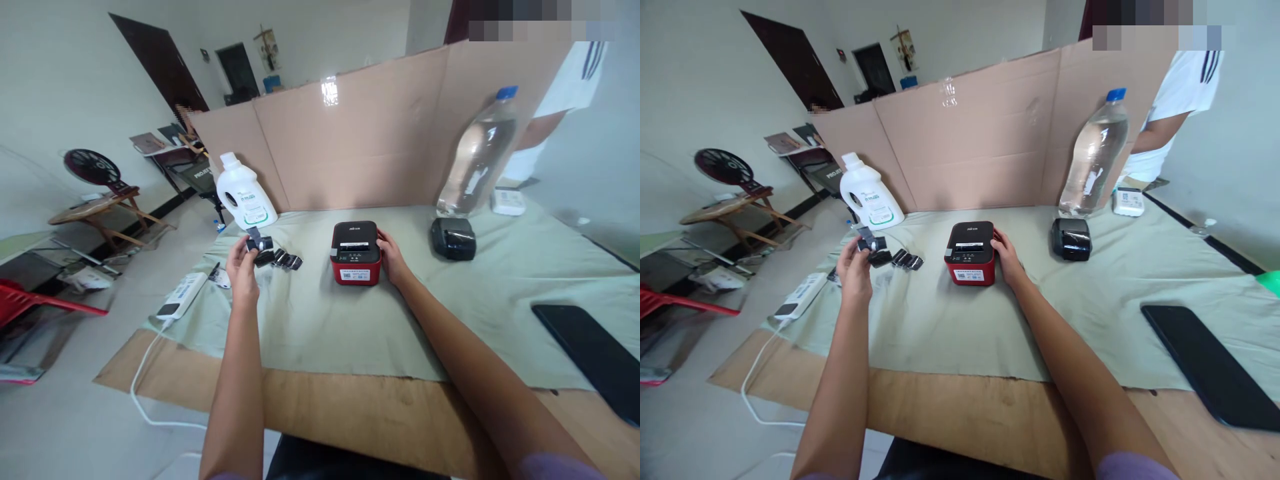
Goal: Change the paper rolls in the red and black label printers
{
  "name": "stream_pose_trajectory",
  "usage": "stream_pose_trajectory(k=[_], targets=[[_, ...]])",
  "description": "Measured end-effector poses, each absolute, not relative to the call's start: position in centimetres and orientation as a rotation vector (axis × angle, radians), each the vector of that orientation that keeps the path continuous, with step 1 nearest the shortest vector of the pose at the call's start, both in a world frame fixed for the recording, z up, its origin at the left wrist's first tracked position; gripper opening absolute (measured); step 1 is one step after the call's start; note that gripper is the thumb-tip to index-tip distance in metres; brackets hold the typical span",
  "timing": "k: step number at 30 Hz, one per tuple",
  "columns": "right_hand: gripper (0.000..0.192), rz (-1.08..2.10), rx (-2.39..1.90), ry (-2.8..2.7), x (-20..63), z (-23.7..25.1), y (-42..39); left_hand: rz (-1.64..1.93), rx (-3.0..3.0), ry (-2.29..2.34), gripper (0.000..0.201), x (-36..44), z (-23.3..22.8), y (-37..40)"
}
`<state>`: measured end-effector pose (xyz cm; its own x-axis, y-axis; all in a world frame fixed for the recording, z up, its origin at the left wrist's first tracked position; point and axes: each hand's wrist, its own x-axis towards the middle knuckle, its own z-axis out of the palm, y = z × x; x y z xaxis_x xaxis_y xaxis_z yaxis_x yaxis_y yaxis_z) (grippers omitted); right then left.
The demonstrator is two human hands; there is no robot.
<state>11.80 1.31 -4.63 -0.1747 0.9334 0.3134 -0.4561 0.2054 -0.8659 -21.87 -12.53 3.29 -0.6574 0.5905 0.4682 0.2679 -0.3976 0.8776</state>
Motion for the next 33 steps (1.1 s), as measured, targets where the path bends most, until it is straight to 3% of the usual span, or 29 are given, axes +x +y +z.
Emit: stream_pose_trajectory(k=[5,9,18,33], targets=[[0.049,1.351,-0.571,-1.151,11.8,-4.7,1.5,1.987,1.456,1.923,0.041,-23.8,3.6,-15.9],[0.049,1.366,-0.576,-1.147,11.9,-4.8,1.7,1.440,1.836,2.366,0.045,-24.9,3.2,-18.3],[0.050,1.371,-0.588,-1.147,11.8,-3.9,0.9,0.747,1.985,2.479,0.040,-25.1,0.8,-18.3],[0.051,1.361,-0.620,-1.178,11.7,-3.0,0.3,0.664,2.094,2.499,0.024,-23.4,0.7,-18.4]])
